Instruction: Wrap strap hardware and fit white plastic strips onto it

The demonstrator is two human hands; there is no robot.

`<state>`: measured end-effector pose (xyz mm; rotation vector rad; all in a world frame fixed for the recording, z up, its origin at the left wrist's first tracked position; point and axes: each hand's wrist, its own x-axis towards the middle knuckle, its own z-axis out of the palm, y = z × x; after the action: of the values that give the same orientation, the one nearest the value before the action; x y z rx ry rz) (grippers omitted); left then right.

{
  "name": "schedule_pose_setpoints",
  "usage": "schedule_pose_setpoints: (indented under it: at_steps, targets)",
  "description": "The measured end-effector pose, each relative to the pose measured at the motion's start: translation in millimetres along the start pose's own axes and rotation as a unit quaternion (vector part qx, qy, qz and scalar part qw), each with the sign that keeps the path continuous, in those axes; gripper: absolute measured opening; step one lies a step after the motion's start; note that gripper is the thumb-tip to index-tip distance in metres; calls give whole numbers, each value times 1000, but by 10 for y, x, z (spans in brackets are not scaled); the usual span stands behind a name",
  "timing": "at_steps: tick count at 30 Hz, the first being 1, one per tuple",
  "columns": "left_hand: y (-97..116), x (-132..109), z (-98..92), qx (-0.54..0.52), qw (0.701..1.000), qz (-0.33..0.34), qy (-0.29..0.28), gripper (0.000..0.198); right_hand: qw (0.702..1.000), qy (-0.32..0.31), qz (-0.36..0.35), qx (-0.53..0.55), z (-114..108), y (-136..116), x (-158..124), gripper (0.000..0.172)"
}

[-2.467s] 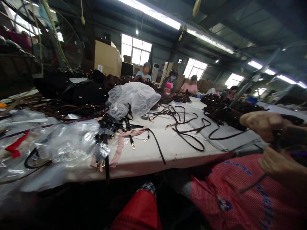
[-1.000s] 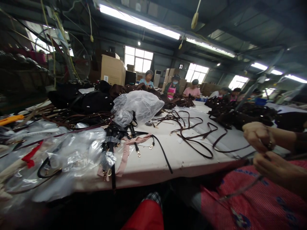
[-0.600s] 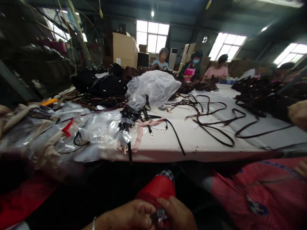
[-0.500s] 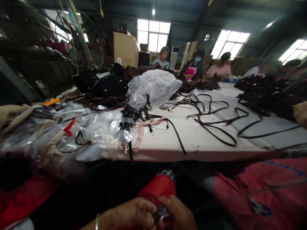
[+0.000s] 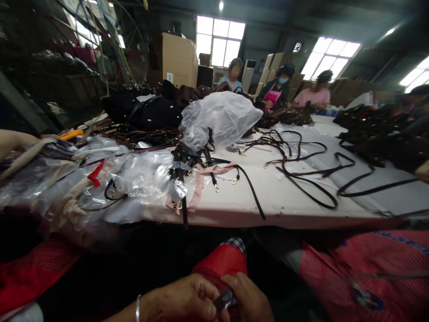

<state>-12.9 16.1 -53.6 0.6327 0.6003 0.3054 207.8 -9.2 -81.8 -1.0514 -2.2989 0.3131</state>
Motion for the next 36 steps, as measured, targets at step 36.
schedule_pose_setpoints:
  at_steps: [36]
  targets:
    - [-85, 1, -25, -6, 1000, -1, 30, 27, 902, -69, 316, 287, 260, -29, -200, 48]
